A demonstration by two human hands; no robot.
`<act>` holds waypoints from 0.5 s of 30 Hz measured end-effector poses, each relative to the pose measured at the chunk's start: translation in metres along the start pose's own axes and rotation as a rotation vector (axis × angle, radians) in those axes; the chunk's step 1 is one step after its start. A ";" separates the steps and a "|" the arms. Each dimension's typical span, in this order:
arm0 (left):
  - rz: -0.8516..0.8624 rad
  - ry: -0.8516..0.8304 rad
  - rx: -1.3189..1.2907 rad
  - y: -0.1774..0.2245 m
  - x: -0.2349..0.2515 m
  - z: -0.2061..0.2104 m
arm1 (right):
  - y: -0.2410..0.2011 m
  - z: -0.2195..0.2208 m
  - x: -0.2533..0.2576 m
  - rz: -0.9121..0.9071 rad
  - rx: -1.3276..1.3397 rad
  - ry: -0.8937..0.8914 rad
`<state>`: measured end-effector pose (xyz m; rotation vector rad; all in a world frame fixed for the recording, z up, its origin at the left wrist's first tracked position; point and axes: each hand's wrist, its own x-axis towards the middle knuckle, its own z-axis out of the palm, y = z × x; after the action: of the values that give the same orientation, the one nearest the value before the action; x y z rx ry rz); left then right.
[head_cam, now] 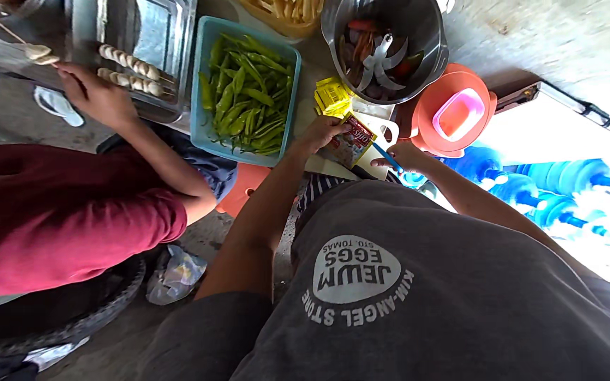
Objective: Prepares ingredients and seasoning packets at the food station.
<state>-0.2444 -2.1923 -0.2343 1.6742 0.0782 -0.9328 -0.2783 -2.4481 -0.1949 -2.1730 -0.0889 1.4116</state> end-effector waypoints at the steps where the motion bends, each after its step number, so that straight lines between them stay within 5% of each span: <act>1: -0.015 -0.006 -0.005 0.000 0.000 0.000 | -0.002 -0.001 0.002 0.001 -0.008 -0.008; 13: 0.030 0.073 -0.051 -0.006 -0.005 0.002 | -0.007 -0.002 0.014 -0.065 -0.099 0.034; 15: 0.089 0.099 -0.109 -0.002 -0.018 0.000 | -0.006 -0.002 0.001 -0.188 -0.031 0.148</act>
<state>-0.2579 -2.1843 -0.2250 1.6096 0.1181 -0.7655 -0.2751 -2.4432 -0.1920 -2.2229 -0.2551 1.1490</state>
